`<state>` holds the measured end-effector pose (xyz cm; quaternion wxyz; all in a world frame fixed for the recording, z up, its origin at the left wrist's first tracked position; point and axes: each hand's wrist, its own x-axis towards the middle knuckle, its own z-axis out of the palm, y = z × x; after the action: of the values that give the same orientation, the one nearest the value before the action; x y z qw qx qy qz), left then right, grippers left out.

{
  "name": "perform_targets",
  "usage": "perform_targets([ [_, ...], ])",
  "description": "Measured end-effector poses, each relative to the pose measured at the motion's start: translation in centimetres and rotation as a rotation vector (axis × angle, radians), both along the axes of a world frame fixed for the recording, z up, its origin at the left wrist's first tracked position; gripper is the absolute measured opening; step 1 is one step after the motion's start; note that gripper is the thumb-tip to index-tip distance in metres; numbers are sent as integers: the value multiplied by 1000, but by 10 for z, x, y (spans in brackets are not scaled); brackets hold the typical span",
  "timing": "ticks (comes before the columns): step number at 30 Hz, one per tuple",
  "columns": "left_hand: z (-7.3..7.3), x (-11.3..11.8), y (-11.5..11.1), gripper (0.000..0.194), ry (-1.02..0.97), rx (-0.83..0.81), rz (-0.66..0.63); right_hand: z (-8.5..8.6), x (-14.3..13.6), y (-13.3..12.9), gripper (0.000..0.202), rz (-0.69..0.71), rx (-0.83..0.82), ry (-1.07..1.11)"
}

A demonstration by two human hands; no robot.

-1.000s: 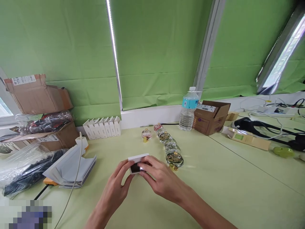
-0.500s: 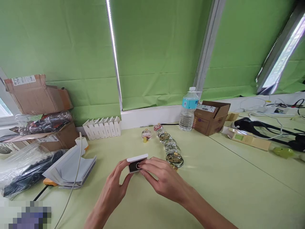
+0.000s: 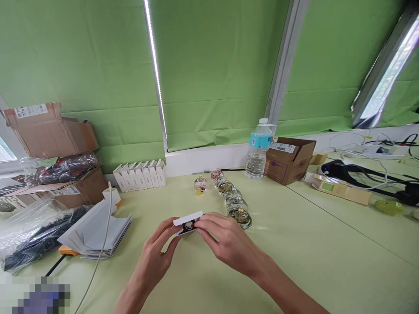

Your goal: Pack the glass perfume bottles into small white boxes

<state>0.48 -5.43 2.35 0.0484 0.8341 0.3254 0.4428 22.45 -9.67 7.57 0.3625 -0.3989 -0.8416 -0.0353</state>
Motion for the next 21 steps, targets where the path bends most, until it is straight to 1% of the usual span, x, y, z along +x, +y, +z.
perform_targets([
  [3,4,0,-1,25,-34,-17,5,0,1,1,23,-28,50,15],
  [6,5,0,-3,26,-69,-77,24,-3,0,2,27,-115,78,-10],
  [8,3,1,-4,31,-129,-113,32,-6,-1,2,32,-166,98,-39],
  [11,-3,1,-3,33,-192,-88,28,-10,-2,2,36,-188,113,-86],
  [15,-8,0,-1,33,-147,-44,24,-12,-2,3,37,-202,141,-119],
  [18,-5,0,-2,33,-130,1,17,-10,-4,4,35,-223,144,-124],
  [21,1,0,-2,28,-52,38,25,-10,-7,5,33,-251,104,-109],
])
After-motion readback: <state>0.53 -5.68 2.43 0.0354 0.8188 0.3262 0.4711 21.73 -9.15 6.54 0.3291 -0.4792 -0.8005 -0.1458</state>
